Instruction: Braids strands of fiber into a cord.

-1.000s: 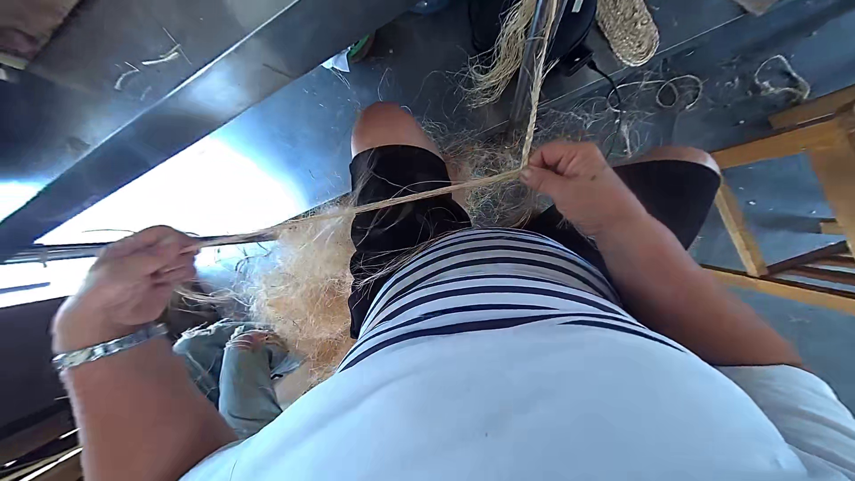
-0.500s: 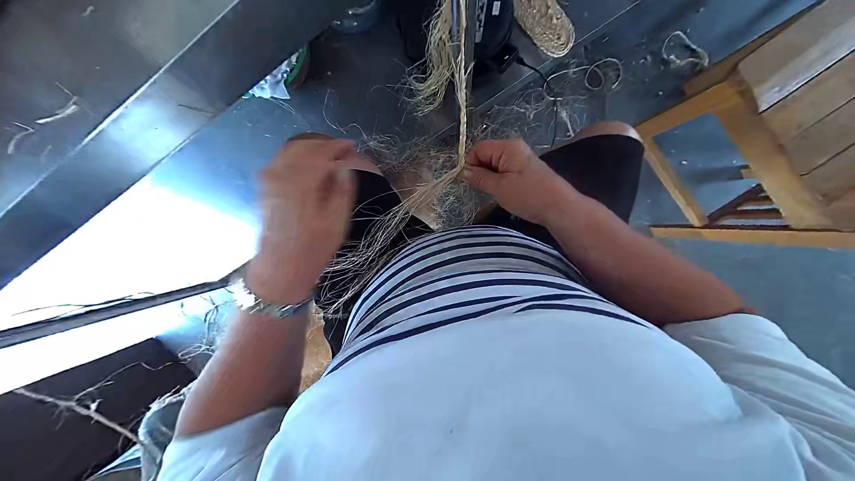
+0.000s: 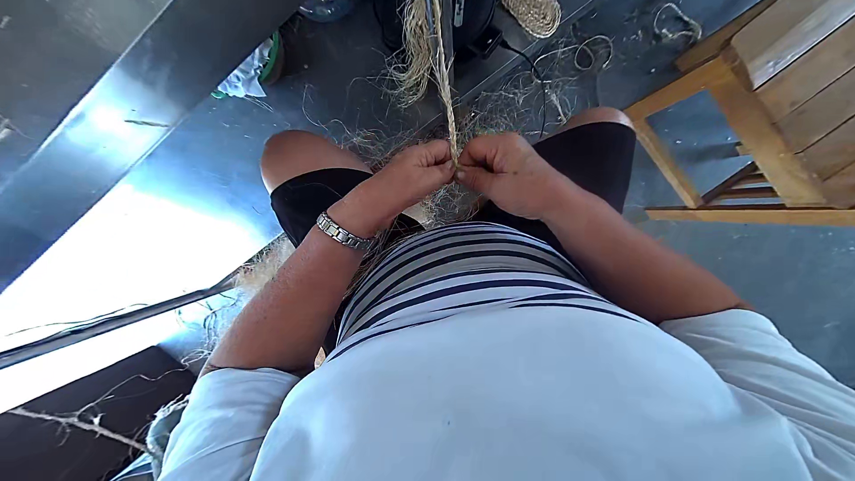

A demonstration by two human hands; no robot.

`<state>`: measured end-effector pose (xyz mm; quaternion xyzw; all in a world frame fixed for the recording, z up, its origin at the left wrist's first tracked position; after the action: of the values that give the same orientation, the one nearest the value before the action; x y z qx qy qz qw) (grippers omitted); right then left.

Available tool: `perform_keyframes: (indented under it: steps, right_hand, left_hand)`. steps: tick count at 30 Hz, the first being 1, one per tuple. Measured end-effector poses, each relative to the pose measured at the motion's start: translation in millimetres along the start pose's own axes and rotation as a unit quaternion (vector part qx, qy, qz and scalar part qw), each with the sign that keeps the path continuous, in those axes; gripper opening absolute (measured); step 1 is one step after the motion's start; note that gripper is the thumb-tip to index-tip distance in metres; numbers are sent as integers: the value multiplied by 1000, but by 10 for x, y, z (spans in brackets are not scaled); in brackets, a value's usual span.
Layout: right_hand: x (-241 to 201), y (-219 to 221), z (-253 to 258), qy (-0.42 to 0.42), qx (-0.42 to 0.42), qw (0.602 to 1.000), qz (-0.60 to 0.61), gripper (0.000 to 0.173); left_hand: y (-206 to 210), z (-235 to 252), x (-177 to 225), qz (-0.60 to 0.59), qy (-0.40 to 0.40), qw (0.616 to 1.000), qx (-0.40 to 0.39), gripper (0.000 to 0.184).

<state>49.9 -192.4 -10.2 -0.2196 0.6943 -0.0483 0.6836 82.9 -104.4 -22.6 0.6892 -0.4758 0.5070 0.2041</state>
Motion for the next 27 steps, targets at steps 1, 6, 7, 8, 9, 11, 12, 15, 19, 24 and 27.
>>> perform_keyframes:
  steps: [1, 6, 7, 8, 9, 11, 12, 15, 19, 24, 27]
  right_hand:
    - [5, 2, 1, 0, 0, 1000, 1, 19]
    - [-59, -163, -86, 6, 16, 997, -72, 23]
    - [-124, -205, -126, 2, 23, 996, -81, 24]
    - [-207, -227, -171, -8, 32, 996, -85, 24]
    - [-298, -220, -215, -23, 43, 994, -98, 25]
    - [-454, -98, -291, -37, 51, 987, -147, 26]
    - [-506, -8, -317, -40, 54, 982, -179, 25]
    - [-531, 171, -344, -65, 77, 960, -260, 23]
    - [-528, 232, -324, -83, 98, 942, -309, 23]
    - [-553, 247, -325, -104, 109, 937, -315, 23]
    - [-555, 197, -364, -111, 97, 952, -269, 24]
  left_hand:
    - [4, 2, -3, -11, 8, 1000, -7, 19]
    - [-99, -45, 36, 168, 37, 982, 80, 23]
    - [-100, -83, 94, 216, 39, 970, 107, 25]
    - [-89, -105, 131, 240, 43, 961, 127, 26]
    - [-73, -106, 139, 229, 42, 963, 135, 26]
    - [-38, -61, 90, 124, 34, 984, 123, 21]
    - [-7, -39, 62, 47, 27, 992, 111, 20]
    - [80, -75, 0, -134, -7, 987, 87, 25]
    - [34, -203, 34, -175, 1, 976, 127, 27]
    - [55, -270, 89, -147, 15, 978, 144, 23]
    - [84, -239, 58, -123, 23, 981, 145, 17]
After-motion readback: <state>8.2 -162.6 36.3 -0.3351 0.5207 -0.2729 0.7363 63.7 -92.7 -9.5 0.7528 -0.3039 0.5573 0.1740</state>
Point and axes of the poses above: each hand's wrist, its own z-axis towards the middle knuckle, its own y-axis out of the palm, x = y × z, the point moved 10 cm from there along z, towards the middle knuckle, and after that the axes turned 1 degree about -y, right-handed, at the moved point
